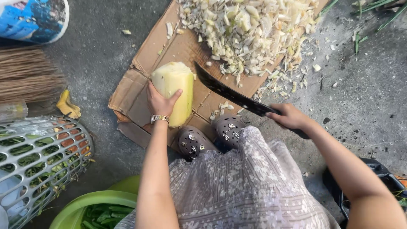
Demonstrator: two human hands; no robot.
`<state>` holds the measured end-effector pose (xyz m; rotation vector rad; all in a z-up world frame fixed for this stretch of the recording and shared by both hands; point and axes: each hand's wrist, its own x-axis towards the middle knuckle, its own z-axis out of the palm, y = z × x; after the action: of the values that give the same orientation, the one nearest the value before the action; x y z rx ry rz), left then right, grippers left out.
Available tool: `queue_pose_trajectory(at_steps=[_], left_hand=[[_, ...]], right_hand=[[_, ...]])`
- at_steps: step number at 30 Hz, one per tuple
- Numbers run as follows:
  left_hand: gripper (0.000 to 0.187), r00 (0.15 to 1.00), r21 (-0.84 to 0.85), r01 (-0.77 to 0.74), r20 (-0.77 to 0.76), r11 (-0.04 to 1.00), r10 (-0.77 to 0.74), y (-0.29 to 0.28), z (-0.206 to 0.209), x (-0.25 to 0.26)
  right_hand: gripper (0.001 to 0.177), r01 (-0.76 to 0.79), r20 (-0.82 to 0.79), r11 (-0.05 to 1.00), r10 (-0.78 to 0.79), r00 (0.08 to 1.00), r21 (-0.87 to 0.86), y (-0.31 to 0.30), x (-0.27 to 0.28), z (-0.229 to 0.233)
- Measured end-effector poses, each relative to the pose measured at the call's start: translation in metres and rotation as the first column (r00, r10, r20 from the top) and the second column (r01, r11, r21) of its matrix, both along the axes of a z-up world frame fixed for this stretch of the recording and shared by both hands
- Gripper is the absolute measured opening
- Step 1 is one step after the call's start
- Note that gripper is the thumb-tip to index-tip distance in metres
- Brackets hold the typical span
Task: Chopping bamboo shoots into thin pieces using a large knife on a cardboard sheet outdoors.
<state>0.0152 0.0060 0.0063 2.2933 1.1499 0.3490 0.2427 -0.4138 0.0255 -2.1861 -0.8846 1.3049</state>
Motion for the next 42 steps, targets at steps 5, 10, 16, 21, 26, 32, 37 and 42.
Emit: queue_pose_trajectory(at_steps=[5, 10, 16, 21, 26, 32, 37, 42], left_hand=[[0.125, 0.998, -0.084, 0.024, 0.064, 0.996, -0.019, 0.013, -0.005, -0.005], [0.125, 0.999, -0.11, 0.014, 0.042, 0.994, -0.01, 0.015, 0.006, 0.015], [0.12, 0.998, -0.05, 0.047, 0.054, 0.998, -0.044, 0.015, 0.005, 0.008], [0.118, 0.993, -0.072, 0.054, 0.107, 0.996, -0.046, 0.016, 0.009, 0.012], [0.116, 0.996, -0.086, 0.027, 0.09, 0.996, -0.019, 0.013, 0.008, 0.019], [0.126, 0.994, -0.143, -0.039, -0.109, 0.989, 0.024, 0.002, 0.015, 0.024], [0.135, 0.97, -0.013, -0.024, -0.241, 1.0, 0.02, -0.029, 0.028, 0.037], [0.129, 0.974, -0.227, -0.106, -0.221, 0.968, 0.055, -0.065, 0.013, 0.037]], right_hand=[[0.039, -0.203, -0.017, 0.946, 0.206, 0.979, -0.254, -0.042, 0.034, -0.019], [0.04, -0.482, 0.025, 0.8, 0.525, 0.851, -0.357, -0.017, 0.077, -0.033], [0.028, -0.337, 0.164, 0.841, 0.437, 0.884, -0.423, 0.006, 0.092, -0.014], [0.032, -0.274, 0.282, 0.929, 0.34, 0.897, -0.249, -0.033, 0.091, -0.024], [0.034, -0.388, 0.17, 0.835, 0.48, 0.861, -0.391, -0.035, 0.066, -0.029], [0.033, 0.031, 0.323, 0.94, 0.085, 0.942, -0.339, -0.027, 0.052, -0.032], [0.03, 0.198, 0.46, 0.97, -0.112, 0.881, -0.142, 0.011, -0.014, 0.002], [0.037, 0.174, 0.326, 0.974, -0.214, 0.921, 0.146, 0.05, -0.097, 0.013]])
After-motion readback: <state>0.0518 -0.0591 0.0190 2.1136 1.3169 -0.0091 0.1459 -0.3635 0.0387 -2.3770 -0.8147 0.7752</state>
